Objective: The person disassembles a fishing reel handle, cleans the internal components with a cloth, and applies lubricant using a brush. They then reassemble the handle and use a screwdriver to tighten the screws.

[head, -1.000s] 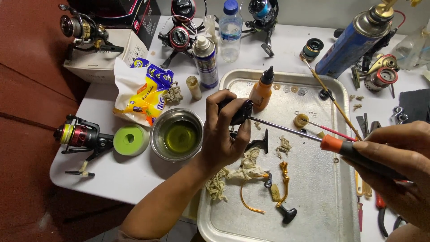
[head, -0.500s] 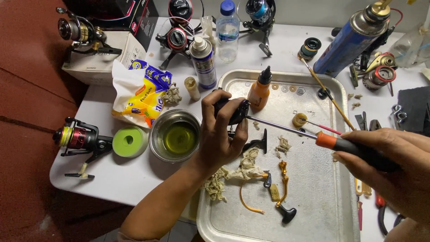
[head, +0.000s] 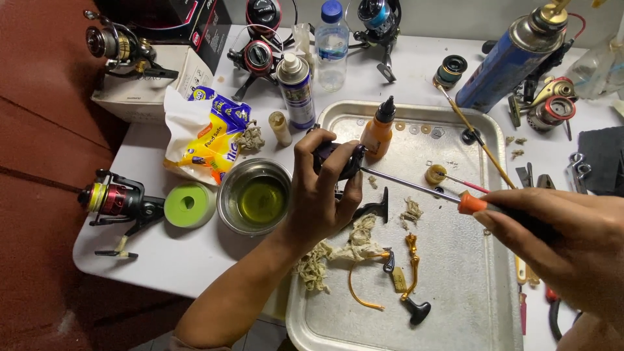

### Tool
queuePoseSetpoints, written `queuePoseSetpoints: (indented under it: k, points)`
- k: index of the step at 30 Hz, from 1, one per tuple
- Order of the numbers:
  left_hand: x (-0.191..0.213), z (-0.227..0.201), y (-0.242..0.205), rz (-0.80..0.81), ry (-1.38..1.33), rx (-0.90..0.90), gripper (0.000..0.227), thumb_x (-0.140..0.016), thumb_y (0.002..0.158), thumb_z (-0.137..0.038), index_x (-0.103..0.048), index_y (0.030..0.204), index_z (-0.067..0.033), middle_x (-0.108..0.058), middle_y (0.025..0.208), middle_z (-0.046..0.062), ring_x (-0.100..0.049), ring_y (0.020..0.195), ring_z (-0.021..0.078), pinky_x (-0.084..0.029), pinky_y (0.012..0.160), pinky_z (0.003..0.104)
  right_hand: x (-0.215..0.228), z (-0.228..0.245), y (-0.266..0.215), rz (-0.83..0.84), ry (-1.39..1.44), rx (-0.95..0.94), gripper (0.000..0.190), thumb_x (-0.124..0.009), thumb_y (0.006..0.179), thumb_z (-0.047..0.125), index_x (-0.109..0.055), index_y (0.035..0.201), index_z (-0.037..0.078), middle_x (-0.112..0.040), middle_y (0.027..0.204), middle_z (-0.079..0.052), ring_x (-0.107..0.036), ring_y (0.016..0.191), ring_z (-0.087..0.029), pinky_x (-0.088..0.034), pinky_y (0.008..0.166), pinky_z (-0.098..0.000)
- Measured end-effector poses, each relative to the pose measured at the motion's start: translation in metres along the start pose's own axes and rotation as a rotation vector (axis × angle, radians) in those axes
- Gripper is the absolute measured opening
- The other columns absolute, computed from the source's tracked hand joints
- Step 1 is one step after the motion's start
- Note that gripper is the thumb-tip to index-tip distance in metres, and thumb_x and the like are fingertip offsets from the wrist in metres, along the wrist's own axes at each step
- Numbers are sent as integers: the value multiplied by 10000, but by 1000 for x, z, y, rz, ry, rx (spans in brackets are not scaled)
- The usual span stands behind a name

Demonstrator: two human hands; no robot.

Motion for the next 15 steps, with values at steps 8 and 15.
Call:
queuePoseSetpoints:
  k: [8, 15]
  points:
    - [-2, 2, 1, 7, -1, -55, 358, -551, 880, -92, -413, 1210, -71, -356, 1158, 220, -495, 1028, 361, -497, 852, 424, -23, -41, 5, 265, 66, -254, 217, -603, 777, 352, -787, 841, 258, -705, 406, 57, -417, 328, -106, -369, 389, -245]
    - [1, 10, 6, -47, -124, 91, 312, -475, 923, -183, -399, 1212, -93, -366, 1128, 170, -455, 1053, 286, -509, 839, 380, -15, -41, 7, 233, -94, -20, 250, -635, 749, 331, -640, 958, 194, -678, 835, 19, -619, 712, -175, -430, 662, -306]
Point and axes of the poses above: each hand's wrist, its own y-axis towards the middle knuckle, its own x-axis out of the back of the hand, z = x × y, the point moved 6 cm from there along y, towards the middle knuckle
